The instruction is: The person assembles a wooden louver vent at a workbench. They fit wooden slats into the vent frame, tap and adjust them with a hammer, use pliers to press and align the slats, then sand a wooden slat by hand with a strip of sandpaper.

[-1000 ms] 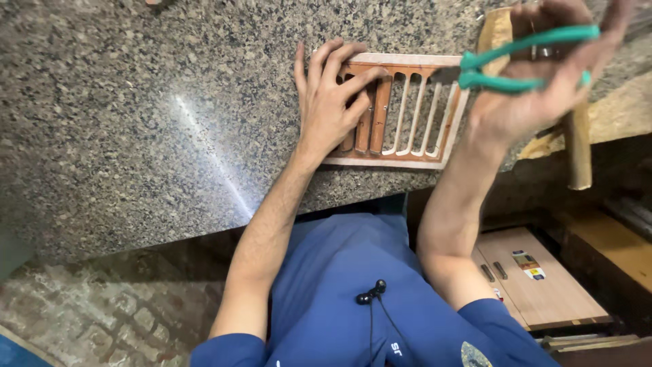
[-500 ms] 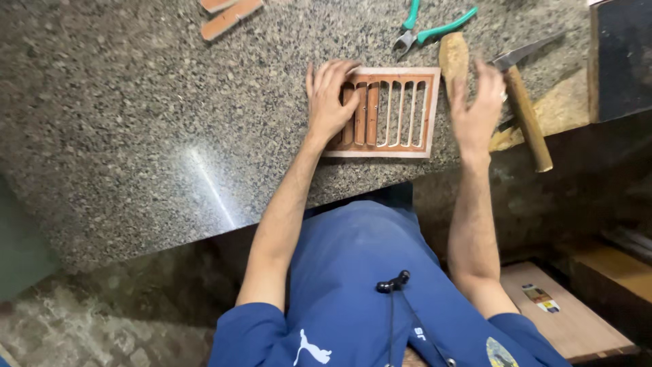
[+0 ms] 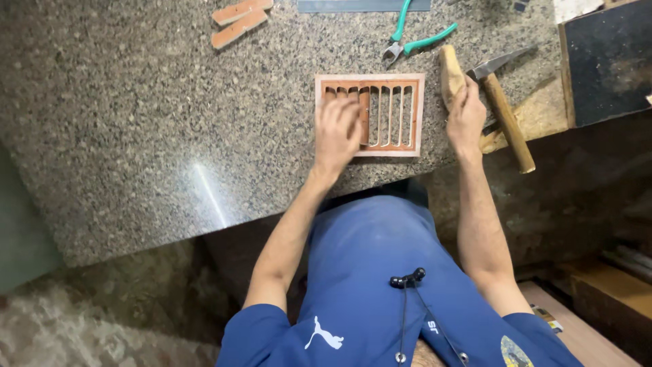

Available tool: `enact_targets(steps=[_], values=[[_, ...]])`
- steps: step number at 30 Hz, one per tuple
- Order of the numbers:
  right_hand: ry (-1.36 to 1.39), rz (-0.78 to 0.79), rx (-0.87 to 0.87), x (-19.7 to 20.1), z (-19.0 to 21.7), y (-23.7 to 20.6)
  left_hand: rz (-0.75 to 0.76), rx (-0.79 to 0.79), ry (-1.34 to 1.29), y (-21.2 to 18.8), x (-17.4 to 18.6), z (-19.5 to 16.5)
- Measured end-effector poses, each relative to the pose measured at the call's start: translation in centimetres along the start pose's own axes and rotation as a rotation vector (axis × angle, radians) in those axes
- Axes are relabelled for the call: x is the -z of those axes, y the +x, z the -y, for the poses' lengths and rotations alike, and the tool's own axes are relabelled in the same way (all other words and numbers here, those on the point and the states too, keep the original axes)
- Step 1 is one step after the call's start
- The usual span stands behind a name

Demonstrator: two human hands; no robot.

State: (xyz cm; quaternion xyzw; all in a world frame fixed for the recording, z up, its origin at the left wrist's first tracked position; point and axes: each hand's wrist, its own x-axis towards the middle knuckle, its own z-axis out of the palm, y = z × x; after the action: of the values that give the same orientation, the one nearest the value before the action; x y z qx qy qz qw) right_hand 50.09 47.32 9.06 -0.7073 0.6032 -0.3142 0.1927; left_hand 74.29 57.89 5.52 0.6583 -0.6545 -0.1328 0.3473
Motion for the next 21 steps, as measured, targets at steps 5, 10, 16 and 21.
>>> enact_targets(steps=[5, 10, 16, 21], values=[[0.033, 0.188, -0.084, 1.4, -3.0, -0.2, 0.149, -0.132, 0.102, -4.7, -3.6, -5.4], [-0.081, 0.22, 0.11, 2.5, -6.7, 0.4, 0.056, 0.07, 0.235, -4.2, -7.6, -10.0], [0.097, 0.262, 0.147, 2.2, -11.1, 1.4, 0.086, 0.298, 0.53, 0.1, -13.2, -12.9], [0.162, 0.357, 0.087, 2.3, -13.4, 2.3, 0.014, 0.392, 0.451, 1.1, -11.7, -14.1]])
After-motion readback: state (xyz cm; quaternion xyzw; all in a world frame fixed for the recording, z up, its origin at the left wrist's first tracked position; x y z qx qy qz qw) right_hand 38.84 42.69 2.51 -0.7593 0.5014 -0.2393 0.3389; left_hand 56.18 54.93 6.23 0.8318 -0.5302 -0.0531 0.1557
